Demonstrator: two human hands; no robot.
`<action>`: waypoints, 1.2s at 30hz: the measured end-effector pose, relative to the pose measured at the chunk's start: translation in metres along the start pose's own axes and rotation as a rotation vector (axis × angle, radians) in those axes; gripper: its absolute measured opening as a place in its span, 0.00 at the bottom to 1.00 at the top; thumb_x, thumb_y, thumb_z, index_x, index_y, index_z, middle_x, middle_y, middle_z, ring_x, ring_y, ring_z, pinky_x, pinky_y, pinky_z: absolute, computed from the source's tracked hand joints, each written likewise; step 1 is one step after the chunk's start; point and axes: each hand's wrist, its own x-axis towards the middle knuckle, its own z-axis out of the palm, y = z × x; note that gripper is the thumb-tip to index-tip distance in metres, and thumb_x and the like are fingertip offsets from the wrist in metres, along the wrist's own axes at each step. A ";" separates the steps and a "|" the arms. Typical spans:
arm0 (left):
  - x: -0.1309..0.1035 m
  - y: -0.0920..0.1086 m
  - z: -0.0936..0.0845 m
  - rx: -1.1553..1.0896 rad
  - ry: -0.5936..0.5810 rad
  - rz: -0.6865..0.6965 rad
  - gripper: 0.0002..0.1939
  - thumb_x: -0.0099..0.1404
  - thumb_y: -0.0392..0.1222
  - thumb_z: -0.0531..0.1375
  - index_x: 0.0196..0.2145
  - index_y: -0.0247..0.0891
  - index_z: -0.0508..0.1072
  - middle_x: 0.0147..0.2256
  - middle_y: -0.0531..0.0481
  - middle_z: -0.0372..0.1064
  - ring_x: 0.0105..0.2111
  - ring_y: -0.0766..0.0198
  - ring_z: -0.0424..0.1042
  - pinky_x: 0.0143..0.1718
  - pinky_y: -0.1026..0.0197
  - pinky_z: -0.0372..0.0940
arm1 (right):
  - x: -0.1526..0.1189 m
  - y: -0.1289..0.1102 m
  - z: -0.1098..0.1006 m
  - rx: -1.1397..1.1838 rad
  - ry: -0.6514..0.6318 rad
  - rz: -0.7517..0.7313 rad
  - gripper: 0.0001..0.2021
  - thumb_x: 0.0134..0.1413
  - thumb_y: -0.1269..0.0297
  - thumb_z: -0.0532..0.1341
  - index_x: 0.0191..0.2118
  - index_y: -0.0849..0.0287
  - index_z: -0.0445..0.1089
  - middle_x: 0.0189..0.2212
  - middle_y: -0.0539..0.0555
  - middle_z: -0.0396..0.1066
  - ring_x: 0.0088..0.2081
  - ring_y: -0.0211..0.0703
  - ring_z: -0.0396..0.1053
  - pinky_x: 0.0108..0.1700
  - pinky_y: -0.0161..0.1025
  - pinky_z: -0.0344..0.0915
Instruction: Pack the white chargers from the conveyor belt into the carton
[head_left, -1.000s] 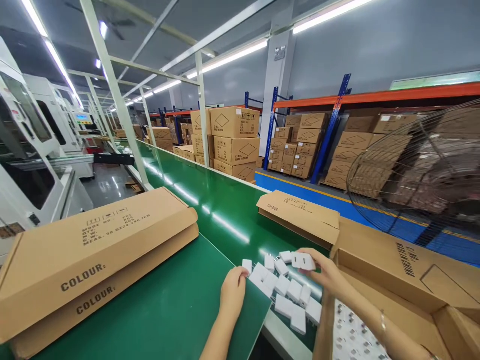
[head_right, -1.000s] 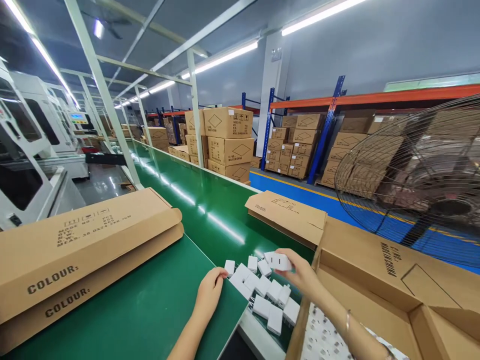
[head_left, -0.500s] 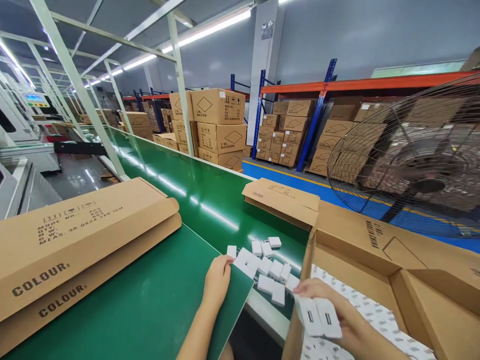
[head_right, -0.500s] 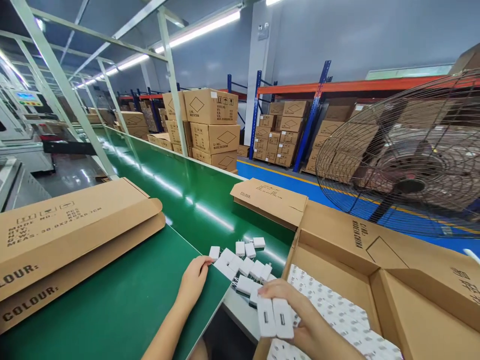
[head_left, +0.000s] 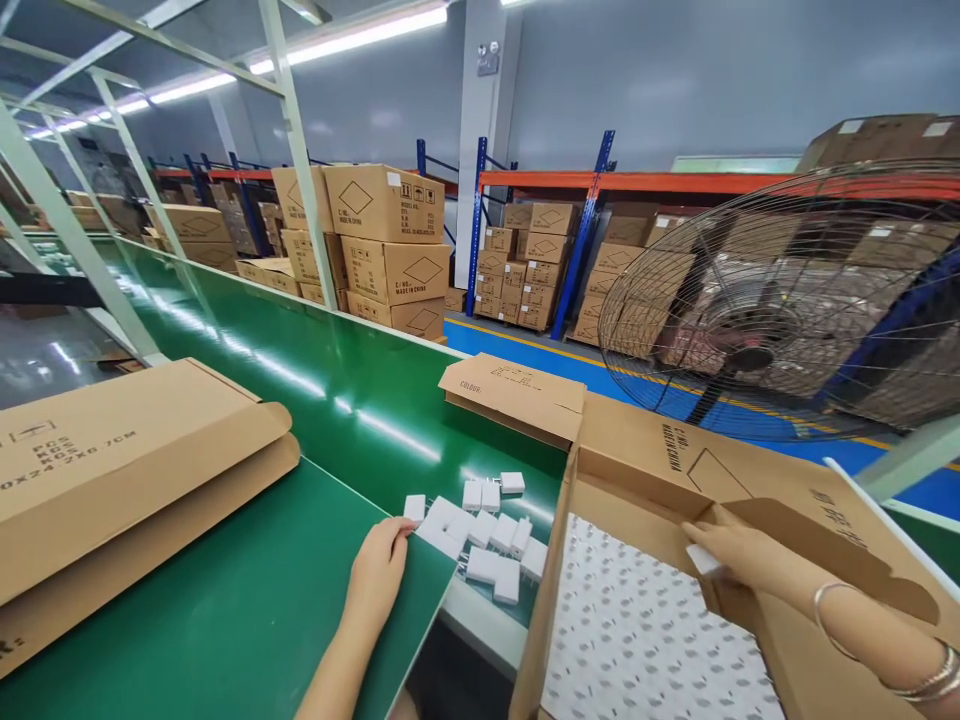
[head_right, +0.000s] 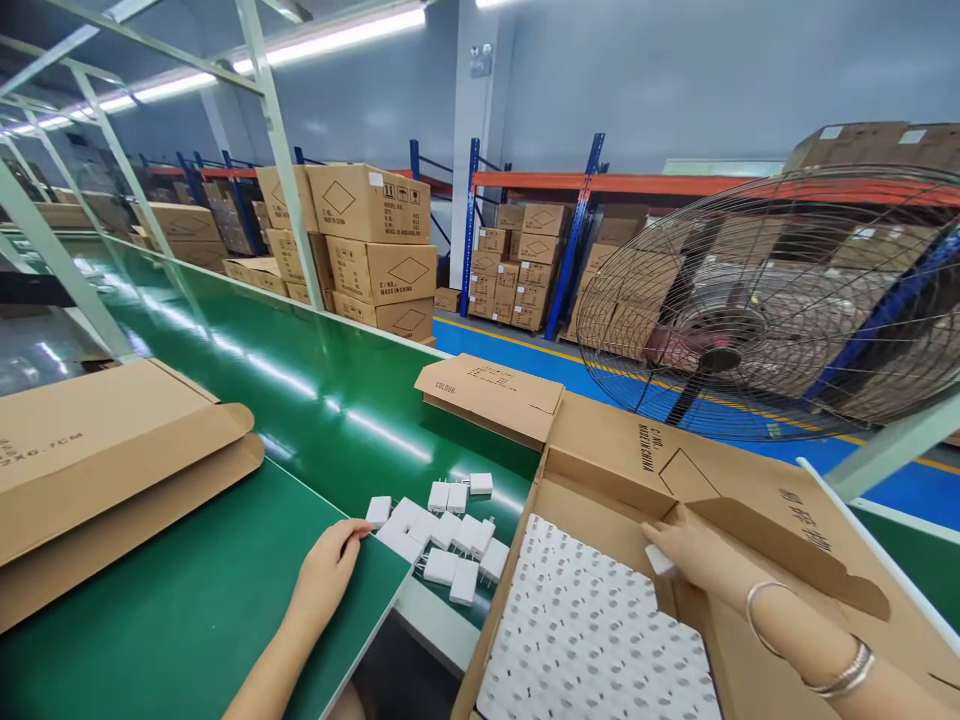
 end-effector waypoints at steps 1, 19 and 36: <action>0.000 0.000 0.000 -0.002 0.002 0.000 0.12 0.56 0.40 0.47 0.30 0.42 0.70 0.31 0.51 0.71 0.35 0.60 0.69 0.40 0.56 0.65 | -0.002 -0.004 0.000 0.012 -0.060 0.004 0.21 0.20 0.83 0.57 0.27 0.54 0.69 0.29 0.56 0.73 0.38 0.59 0.69 0.38 0.46 0.63; -0.002 0.000 0.000 -0.047 -0.003 -0.030 0.13 0.56 0.35 0.46 0.31 0.41 0.69 0.32 0.50 0.69 0.35 0.60 0.68 0.41 0.55 0.63 | 0.097 -0.156 0.006 0.119 0.038 -0.262 0.22 0.51 0.75 0.51 0.53 0.60 0.59 0.50 0.58 0.63 0.51 0.45 0.60 0.51 0.40 0.56; -0.002 0.001 0.001 -0.111 -0.009 -0.056 0.14 0.56 0.32 0.45 0.31 0.40 0.69 0.32 0.50 0.68 0.35 0.61 0.67 0.40 0.56 0.62 | 0.140 -0.243 0.029 0.175 -0.163 0.082 0.13 0.57 0.60 0.56 0.46 0.60 0.64 0.43 0.54 0.66 0.40 0.42 0.67 0.40 0.44 0.66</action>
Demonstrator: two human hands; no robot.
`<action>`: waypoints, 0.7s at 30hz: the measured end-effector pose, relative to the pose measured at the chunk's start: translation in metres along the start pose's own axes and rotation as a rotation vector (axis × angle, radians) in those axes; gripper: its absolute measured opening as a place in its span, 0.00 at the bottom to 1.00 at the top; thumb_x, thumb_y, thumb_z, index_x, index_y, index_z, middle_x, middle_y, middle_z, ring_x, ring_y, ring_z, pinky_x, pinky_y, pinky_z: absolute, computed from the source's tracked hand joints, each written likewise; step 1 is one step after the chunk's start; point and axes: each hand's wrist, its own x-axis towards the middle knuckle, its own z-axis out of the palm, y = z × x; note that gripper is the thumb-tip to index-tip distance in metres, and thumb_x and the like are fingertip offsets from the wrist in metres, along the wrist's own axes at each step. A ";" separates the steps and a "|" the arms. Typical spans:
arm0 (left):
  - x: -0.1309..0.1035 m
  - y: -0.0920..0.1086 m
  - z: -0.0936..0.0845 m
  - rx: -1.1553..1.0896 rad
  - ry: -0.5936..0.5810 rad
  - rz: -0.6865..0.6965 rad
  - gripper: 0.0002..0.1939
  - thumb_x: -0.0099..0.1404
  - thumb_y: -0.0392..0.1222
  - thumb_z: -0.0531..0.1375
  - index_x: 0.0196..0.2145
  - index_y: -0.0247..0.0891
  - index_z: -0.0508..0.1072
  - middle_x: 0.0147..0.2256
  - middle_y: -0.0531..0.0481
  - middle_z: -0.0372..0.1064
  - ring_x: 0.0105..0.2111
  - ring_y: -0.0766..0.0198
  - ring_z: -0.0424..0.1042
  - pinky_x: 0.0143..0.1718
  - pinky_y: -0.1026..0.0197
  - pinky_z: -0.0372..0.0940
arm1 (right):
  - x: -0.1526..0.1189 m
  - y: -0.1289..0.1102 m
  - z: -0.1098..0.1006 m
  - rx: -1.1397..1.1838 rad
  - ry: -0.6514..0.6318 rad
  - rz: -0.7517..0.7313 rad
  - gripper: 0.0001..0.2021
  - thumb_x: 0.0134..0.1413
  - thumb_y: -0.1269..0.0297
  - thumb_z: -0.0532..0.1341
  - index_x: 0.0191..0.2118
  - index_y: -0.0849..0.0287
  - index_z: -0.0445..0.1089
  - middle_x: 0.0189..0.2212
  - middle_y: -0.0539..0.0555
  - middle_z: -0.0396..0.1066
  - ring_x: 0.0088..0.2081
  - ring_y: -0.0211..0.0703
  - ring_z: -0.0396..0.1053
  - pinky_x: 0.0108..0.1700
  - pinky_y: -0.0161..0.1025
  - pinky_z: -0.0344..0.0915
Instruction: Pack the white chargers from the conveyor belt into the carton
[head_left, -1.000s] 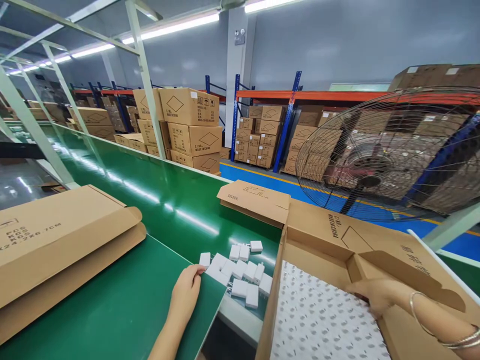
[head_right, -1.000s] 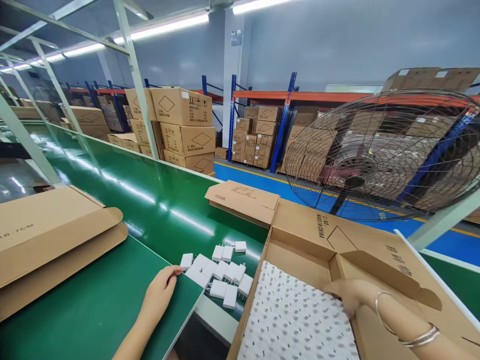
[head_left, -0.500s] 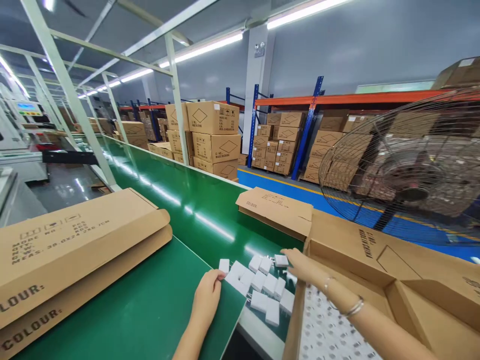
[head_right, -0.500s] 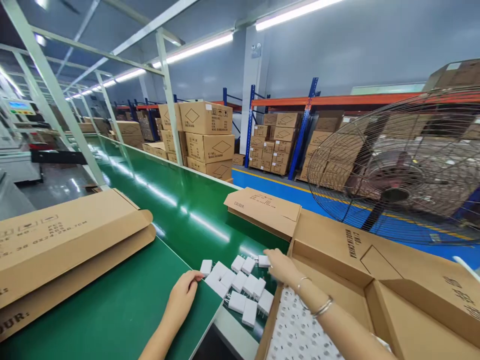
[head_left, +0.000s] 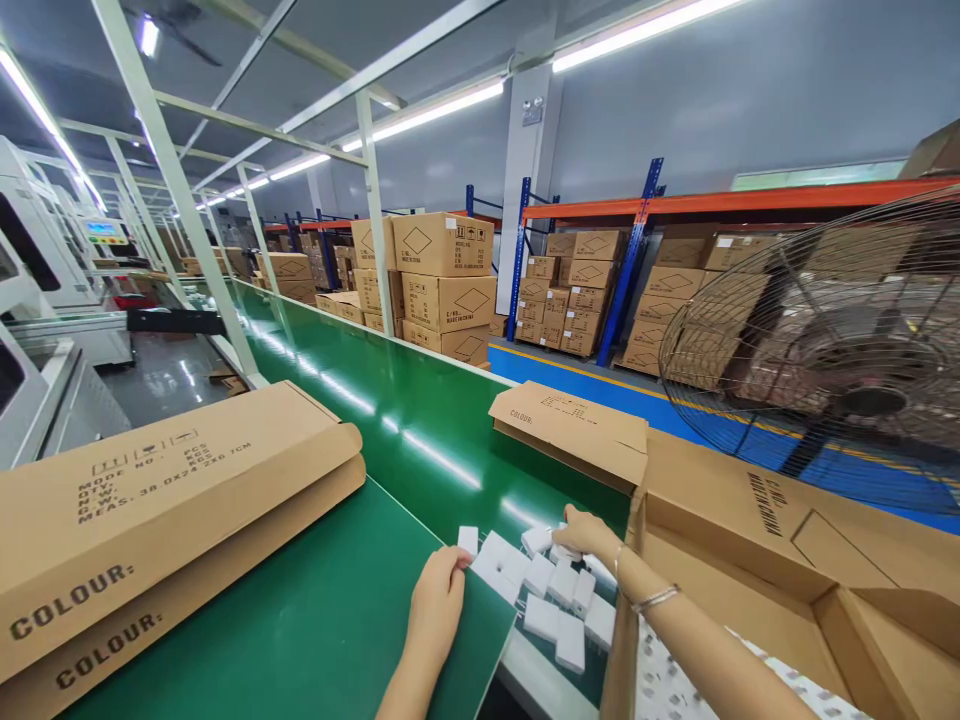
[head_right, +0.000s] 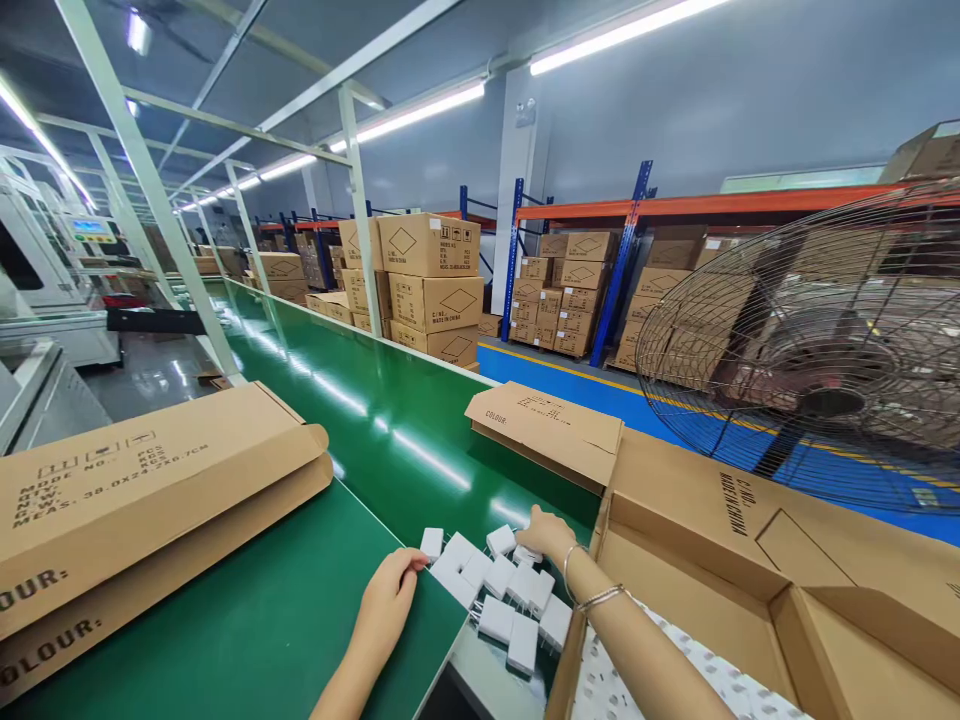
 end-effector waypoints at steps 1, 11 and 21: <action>0.000 0.000 0.000 -0.002 -0.001 -0.002 0.14 0.56 0.32 0.45 0.31 0.41 0.69 0.32 0.50 0.68 0.35 0.61 0.67 0.40 0.57 0.62 | 0.000 -0.003 0.002 0.019 -0.003 0.015 0.13 0.57 0.61 0.56 0.46 0.60 0.64 0.43 0.54 0.65 0.41 0.43 0.66 0.42 0.45 0.66; 0.000 0.006 -0.003 -0.006 0.021 -0.017 0.15 0.57 0.32 0.45 0.30 0.41 0.69 0.31 0.51 0.68 0.35 0.62 0.68 0.39 0.59 0.62 | -0.009 -0.004 -0.026 0.585 0.114 -0.104 0.15 0.55 0.57 0.55 0.45 0.59 0.59 0.26 0.48 0.65 0.26 0.38 0.65 0.32 0.40 0.65; -0.001 0.002 0.000 0.039 -0.003 -0.009 0.14 0.57 0.32 0.45 0.32 0.41 0.69 0.32 0.51 0.68 0.36 0.62 0.67 0.40 0.57 0.62 | -0.148 0.008 -0.011 1.807 -0.315 -0.318 0.17 0.51 0.54 0.54 0.45 0.54 0.64 0.26 0.49 0.64 0.14 0.26 0.45 0.19 0.30 0.50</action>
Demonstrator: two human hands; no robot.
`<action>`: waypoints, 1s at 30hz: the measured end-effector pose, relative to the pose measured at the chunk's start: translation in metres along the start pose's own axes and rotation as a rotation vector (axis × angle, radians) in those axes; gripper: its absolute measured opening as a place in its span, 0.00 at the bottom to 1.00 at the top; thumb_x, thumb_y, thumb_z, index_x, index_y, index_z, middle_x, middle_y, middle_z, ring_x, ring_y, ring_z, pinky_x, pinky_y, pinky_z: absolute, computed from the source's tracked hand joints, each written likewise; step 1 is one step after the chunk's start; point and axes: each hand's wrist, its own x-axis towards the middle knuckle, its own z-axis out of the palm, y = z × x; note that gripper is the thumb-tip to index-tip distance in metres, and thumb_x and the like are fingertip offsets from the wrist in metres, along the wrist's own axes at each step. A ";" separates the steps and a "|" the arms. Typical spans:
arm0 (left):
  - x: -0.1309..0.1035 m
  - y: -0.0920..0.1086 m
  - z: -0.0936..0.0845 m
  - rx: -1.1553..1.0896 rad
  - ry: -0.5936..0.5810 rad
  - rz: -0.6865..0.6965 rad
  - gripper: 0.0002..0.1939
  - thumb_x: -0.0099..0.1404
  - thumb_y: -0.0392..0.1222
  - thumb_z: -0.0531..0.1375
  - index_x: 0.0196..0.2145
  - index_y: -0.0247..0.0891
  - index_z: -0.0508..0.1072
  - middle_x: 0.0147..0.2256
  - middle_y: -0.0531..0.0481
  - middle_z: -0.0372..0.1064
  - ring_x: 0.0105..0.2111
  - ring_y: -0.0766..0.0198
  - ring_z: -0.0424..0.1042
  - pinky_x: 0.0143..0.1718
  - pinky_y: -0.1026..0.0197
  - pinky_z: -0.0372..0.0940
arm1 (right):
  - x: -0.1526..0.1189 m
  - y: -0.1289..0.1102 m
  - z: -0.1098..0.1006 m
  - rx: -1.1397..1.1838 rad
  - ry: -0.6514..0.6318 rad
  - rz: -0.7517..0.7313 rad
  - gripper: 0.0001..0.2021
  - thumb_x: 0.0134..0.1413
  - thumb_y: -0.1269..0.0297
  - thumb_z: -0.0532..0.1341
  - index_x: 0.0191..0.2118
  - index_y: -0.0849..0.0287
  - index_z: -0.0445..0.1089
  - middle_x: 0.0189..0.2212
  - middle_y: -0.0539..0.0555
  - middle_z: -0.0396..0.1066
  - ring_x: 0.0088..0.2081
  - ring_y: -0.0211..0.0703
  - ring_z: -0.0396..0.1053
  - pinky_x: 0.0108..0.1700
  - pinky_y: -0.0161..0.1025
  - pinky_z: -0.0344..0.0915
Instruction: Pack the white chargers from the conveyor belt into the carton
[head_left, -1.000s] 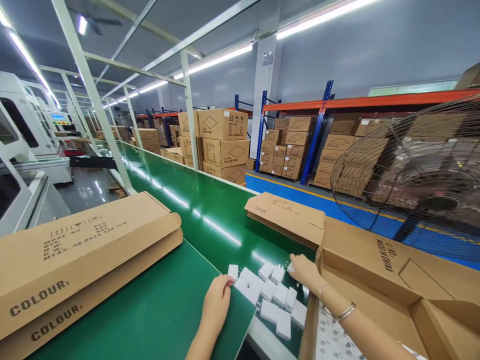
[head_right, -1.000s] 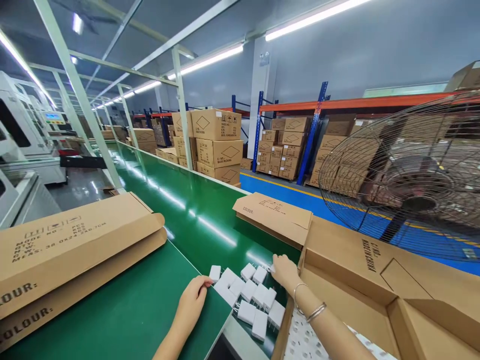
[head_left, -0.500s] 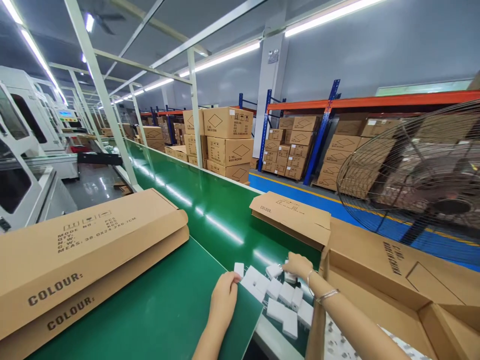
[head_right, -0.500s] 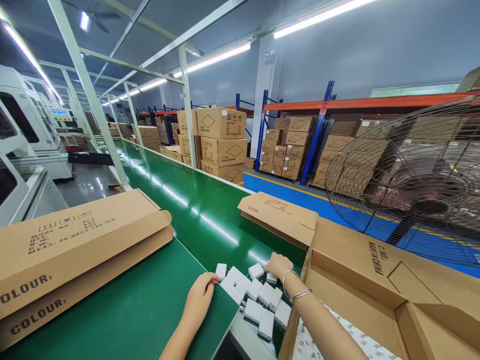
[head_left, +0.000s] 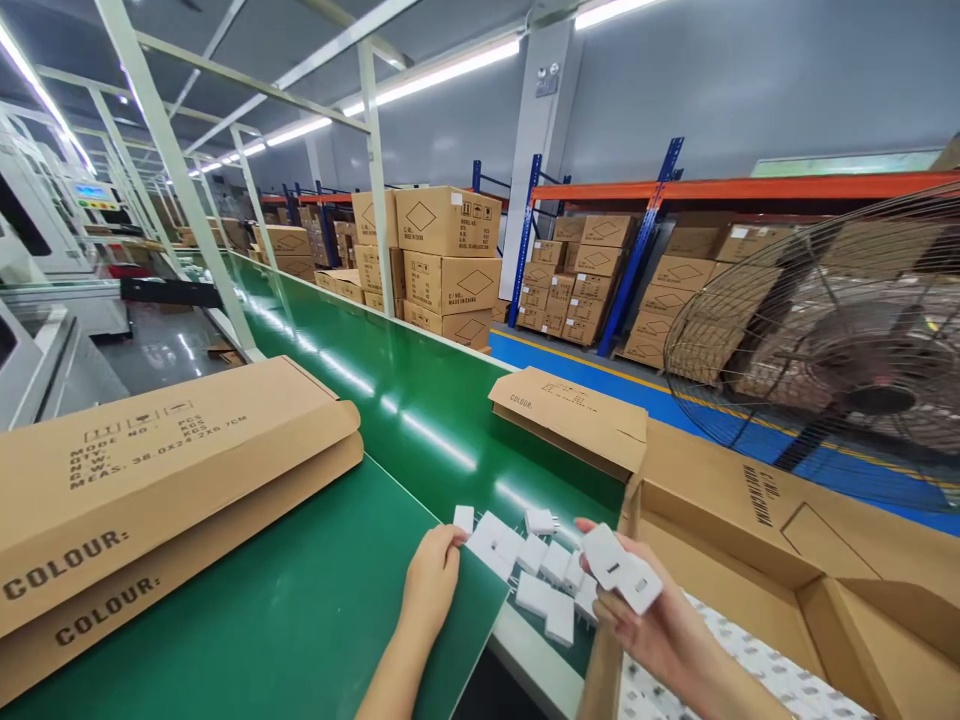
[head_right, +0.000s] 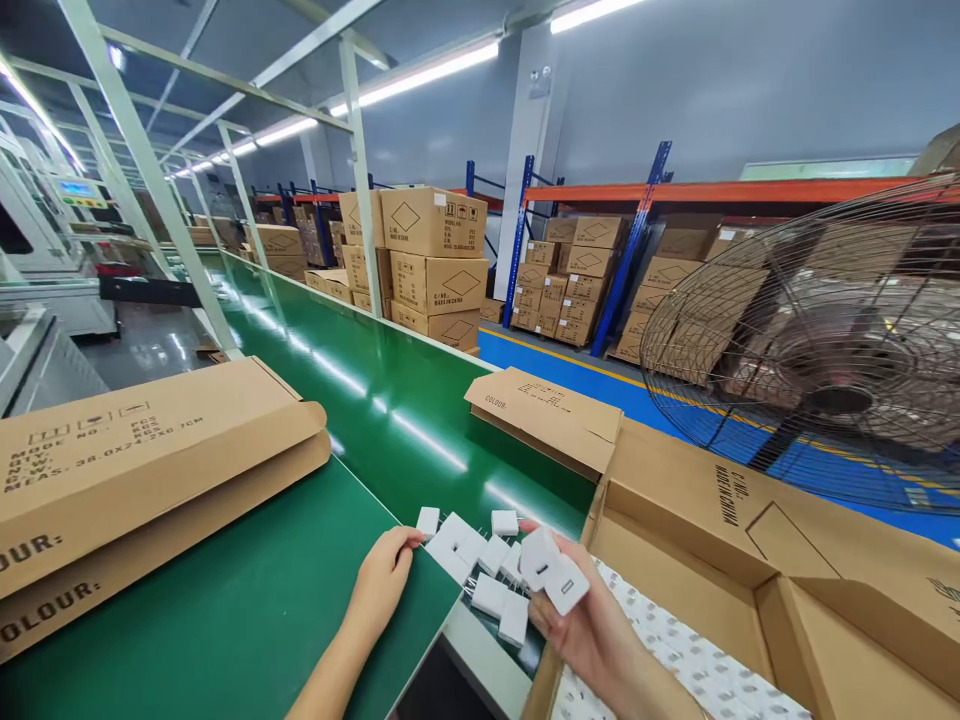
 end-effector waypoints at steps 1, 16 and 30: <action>0.000 -0.001 0.000 0.007 -0.003 0.005 0.14 0.57 0.32 0.45 0.32 0.41 0.69 0.32 0.51 0.68 0.35 0.62 0.67 0.40 0.58 0.62 | -0.007 0.001 0.001 0.065 -0.020 0.019 0.16 0.52 0.55 0.55 0.45 0.55 0.66 0.27 0.49 0.66 0.14 0.25 0.44 0.19 0.30 0.49; 0.002 0.000 0.001 0.093 0.003 0.035 0.13 0.58 0.35 0.46 0.31 0.40 0.69 0.32 0.50 0.68 0.35 0.60 0.68 0.40 0.55 0.63 | -0.014 -0.023 -0.051 -0.339 0.319 -0.121 0.20 0.49 0.48 0.57 0.46 0.52 0.63 0.32 0.50 0.65 0.33 0.41 0.63 0.32 0.35 0.62; -0.001 0.003 0.001 0.118 -0.014 0.049 0.13 0.59 0.33 0.45 0.31 0.41 0.67 0.32 0.51 0.67 0.36 0.61 0.66 0.40 0.56 0.62 | 0.031 -0.027 -0.174 -1.279 0.164 -0.097 0.28 0.56 0.47 0.44 0.59 0.55 0.45 0.54 0.58 0.60 0.54 0.47 0.59 0.50 0.42 0.61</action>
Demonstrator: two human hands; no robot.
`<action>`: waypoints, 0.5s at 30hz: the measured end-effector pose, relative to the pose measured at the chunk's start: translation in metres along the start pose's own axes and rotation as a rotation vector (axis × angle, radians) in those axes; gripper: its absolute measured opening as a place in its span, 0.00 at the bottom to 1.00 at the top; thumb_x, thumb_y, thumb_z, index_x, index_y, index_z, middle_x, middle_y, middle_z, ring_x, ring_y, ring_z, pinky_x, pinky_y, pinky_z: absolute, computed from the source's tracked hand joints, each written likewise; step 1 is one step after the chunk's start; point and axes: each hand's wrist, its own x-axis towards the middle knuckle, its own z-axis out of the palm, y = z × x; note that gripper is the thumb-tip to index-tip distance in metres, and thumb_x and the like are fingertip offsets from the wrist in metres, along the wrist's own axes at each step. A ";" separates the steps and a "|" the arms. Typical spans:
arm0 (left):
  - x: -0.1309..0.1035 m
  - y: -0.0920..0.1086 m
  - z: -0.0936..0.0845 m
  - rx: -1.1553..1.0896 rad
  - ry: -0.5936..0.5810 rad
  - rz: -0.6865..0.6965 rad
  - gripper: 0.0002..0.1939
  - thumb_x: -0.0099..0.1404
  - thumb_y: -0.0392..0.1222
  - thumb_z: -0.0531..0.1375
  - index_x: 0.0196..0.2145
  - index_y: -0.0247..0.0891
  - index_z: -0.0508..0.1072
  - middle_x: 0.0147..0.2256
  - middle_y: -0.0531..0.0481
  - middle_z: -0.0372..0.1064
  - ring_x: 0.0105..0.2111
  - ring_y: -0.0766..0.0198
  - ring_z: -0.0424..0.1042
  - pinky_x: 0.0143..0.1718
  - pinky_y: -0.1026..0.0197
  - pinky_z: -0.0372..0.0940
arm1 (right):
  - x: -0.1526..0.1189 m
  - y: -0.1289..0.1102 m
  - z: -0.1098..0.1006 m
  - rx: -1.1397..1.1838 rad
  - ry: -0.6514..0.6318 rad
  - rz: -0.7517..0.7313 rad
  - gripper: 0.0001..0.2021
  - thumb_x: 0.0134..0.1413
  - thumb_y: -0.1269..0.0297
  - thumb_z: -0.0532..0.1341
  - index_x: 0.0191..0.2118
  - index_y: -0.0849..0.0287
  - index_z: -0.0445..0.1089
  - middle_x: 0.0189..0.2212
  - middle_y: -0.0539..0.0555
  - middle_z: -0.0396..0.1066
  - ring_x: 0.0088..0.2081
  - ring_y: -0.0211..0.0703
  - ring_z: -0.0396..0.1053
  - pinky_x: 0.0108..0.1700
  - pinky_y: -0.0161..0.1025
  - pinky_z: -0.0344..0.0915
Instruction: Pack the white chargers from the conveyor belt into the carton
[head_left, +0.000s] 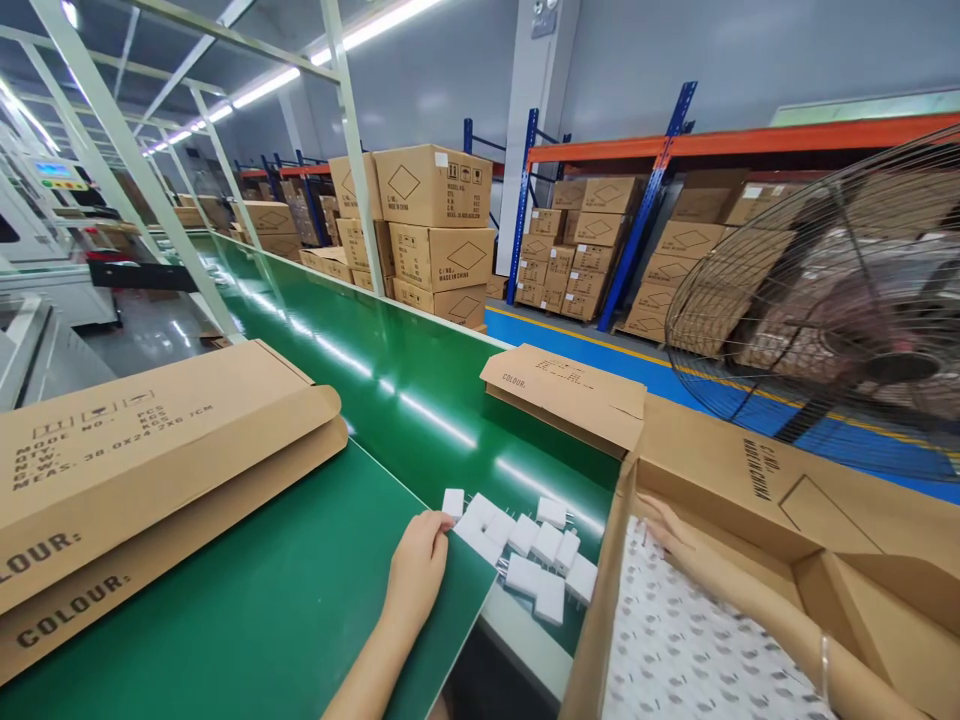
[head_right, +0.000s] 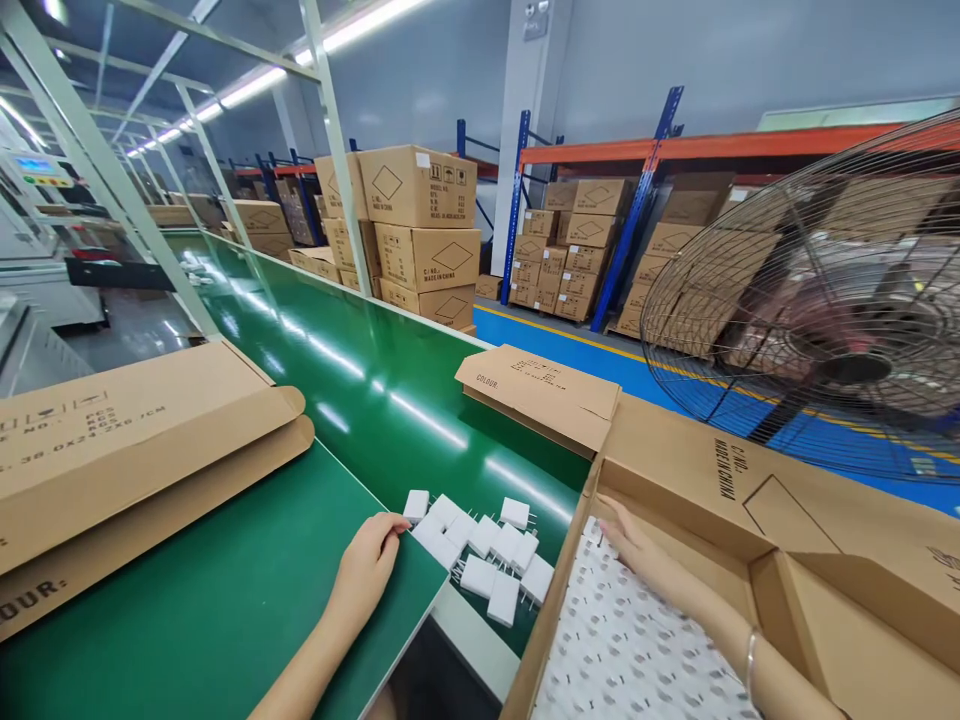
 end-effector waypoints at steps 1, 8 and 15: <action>0.000 0.001 0.000 -0.003 -0.003 -0.006 0.12 0.59 0.33 0.45 0.31 0.41 0.67 0.32 0.51 0.67 0.36 0.61 0.66 0.40 0.56 0.62 | 0.001 -0.004 -0.002 -0.043 0.024 0.012 0.27 0.56 0.48 0.43 0.58 0.55 0.46 0.53 0.58 0.61 0.53 0.48 0.59 0.50 0.42 0.61; 0.001 0.001 -0.002 -0.046 -0.022 -0.018 0.12 0.60 0.34 0.45 0.30 0.41 0.67 0.32 0.51 0.67 0.36 0.61 0.66 0.39 0.57 0.61 | 0.033 -0.071 0.011 -0.695 0.035 -0.191 0.20 0.57 0.59 0.45 0.51 0.60 0.59 0.47 0.61 0.65 0.48 0.51 0.62 0.47 0.47 0.61; 0.000 -0.002 -0.003 -0.085 -0.022 -0.004 0.13 0.59 0.33 0.45 0.30 0.41 0.67 0.32 0.51 0.67 0.36 0.62 0.66 0.39 0.58 0.61 | 0.082 -0.086 0.055 -0.752 -0.279 -0.207 0.11 0.50 0.67 0.56 0.40 0.58 0.70 0.40 0.57 0.69 0.42 0.49 0.67 0.40 0.41 0.63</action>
